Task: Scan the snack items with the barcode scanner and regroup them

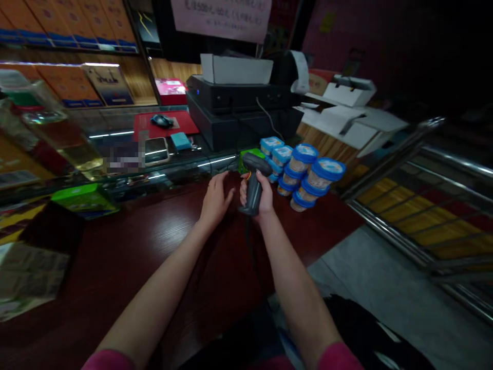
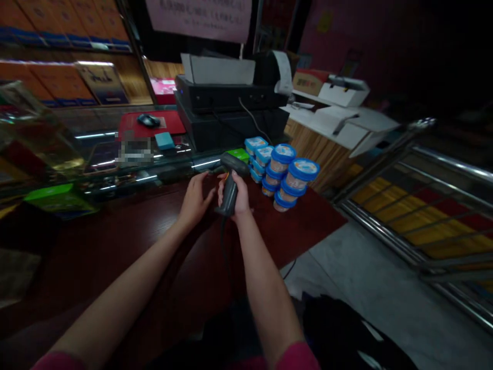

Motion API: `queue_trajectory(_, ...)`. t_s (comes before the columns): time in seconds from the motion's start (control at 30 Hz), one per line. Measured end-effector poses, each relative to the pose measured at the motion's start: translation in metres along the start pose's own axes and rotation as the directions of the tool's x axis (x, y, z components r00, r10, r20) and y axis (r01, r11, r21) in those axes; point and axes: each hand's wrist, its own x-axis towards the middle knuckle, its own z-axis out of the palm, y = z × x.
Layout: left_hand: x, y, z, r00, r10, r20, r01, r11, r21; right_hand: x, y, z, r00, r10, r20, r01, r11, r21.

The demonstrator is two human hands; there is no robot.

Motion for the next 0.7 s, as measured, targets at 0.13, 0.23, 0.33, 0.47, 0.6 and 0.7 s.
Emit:
queue_trajectory(0.13,0.042,-0.001,0.064,0.994,-0.099,-0.044,0.091,0.984,-0.156,0.002,-0.022,-0.030,0.989,-0.044,-0.140,0.044,0.999,0.000)
queue_trajectory(0.23,0.062,-0.008,0.084,0.976,-0.212,-0.042,0.204,0.968,-0.144,0.005,-0.033,-0.047,0.989,-0.014,-0.146,0.016,1.000,0.013)
queue_trajectory(0.33,0.070,-0.007,0.087,0.969,-0.246,0.026,0.247,0.967,-0.062,0.006,-0.038,-0.052,0.993,-0.007,-0.119,0.008,1.000,0.007)
queue_trajectory(0.47,0.074,0.001,0.088,0.966,-0.237,0.106,0.232,0.971,0.054,0.004,-0.040,-0.049,0.993,-0.051,-0.107,0.052,0.999,0.009)
queue_trajectory(0.6,0.072,-0.003,0.083,0.966,-0.249,0.076,0.252,0.967,-0.039,0.002,-0.041,-0.047,0.995,-0.039,-0.093,0.041,0.999,0.013)
queue_trajectory(0.7,0.061,-0.015,0.064,0.939,-0.335,0.074,0.343,0.917,-0.204,0.001,-0.039,-0.044,0.996,-0.029,-0.083,0.031,0.999,0.022)
